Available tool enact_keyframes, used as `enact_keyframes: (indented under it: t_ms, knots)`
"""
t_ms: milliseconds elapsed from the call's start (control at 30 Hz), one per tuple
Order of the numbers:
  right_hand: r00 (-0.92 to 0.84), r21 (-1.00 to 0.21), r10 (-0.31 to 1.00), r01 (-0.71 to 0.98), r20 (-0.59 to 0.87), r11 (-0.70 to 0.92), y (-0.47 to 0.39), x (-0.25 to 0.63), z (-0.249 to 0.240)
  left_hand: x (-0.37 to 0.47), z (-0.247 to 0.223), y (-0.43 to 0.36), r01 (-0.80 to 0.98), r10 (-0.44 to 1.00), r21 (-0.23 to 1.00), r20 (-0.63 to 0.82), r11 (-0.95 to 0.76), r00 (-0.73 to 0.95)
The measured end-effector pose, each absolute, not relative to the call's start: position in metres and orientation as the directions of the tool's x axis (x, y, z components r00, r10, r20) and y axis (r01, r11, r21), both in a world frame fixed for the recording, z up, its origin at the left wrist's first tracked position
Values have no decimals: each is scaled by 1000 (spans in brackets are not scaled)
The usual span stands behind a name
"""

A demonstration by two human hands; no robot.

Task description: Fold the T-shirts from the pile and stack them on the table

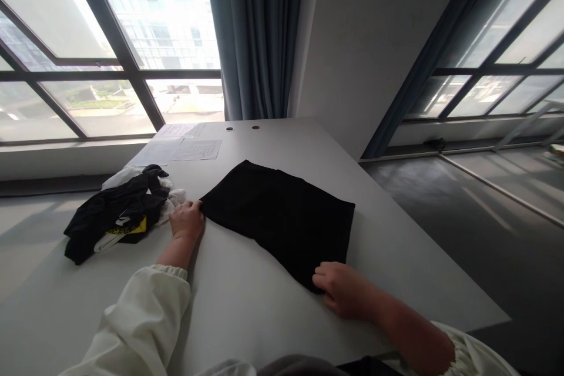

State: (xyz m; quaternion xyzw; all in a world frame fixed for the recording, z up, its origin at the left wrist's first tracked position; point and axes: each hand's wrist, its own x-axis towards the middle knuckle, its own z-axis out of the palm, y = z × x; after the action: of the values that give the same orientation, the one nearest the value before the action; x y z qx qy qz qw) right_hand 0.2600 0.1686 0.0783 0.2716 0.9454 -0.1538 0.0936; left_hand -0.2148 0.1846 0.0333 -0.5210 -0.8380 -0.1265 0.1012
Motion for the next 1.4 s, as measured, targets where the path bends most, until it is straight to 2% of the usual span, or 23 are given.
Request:
enact_keyframes:
  t_ms: [67, 133, 200, 300, 400, 500, 567, 700, 767, 833, 900, 967, 1133, 1300, 1400]
  knots:
    - [-828, -236, 486, 550, -277, 801, 170, 260, 85, -197, 33, 178, 930, 864, 111, 345, 350, -367]
    - [-826, -250, 492, 555, -275, 793, 175, 266, 91, -176, 31, 169, 972, 893, 119, 385, 202, -233]
    - [-821, -273, 505, 567, -266, 777, 183, 275, 97, -152, 29, 160, 991, 917, 135, 397, -18, -38]
    - [-816, -357, 497, 577, -295, 734, 196, 288, 105, -115, 26, 151, 913, 896, 205, 354, -353, 267]
    - [-827, -463, 469, 562, -309, 686, 217, 295, 108, -75, 24, 149, 837, 860, 271, 346, -475, 376]
    - [-798, -418, 561, 597, -219, 685, 247, 299, 102, -38, 24, 151, 793, 844, 312, 317, -524, 433]
    - [-732, -318, 653, 676, -194, 664, 269, 301, 93, -21, 26, 152, 780, 839, 318, 291, -538, 460]
    - [-662, -197, 726, 749, -184, 633, 306, 297, 78, -20, 34, 149, 810, 848, 266, 266, -522, 459]
    - [-640, -157, 750, 768, -167, 620, 322, 288, 75, -32, 39, 145, 899, 907, 216, 280, -380, 316]
    - [-631, -126, 763, 775, -138, 619, 340, 273, 74, -47, 42, 140, 975, 954, 189, 292, -120, 61]
    - [-629, -114, 771, 776, -93, 620, 360, 255, 74, -57, 43, 135, 973, 952, 206, 260, 108, -160]
    - [-611, -121, 791, 789, -43, 603, 385, 234, 72, -60, 43, 130, 946, 949, 259, 192, 197, -250]
    - [-586, -148, 810, 804, -36, 575, 440, 186, 57, -42, 35, 124, 908, 959, 392, 164, 151, -230]
    - [-626, -168, 777, 775, -67, 610, 457, 161, 32, -32, 24, 125, 943, 972, 325, 193, 68, -137]
    - [-617, -146, 787, 779, -1, 610, 451, 163, 16, -33, 25, 124, 953, 974, 298, 197, 52, -115]
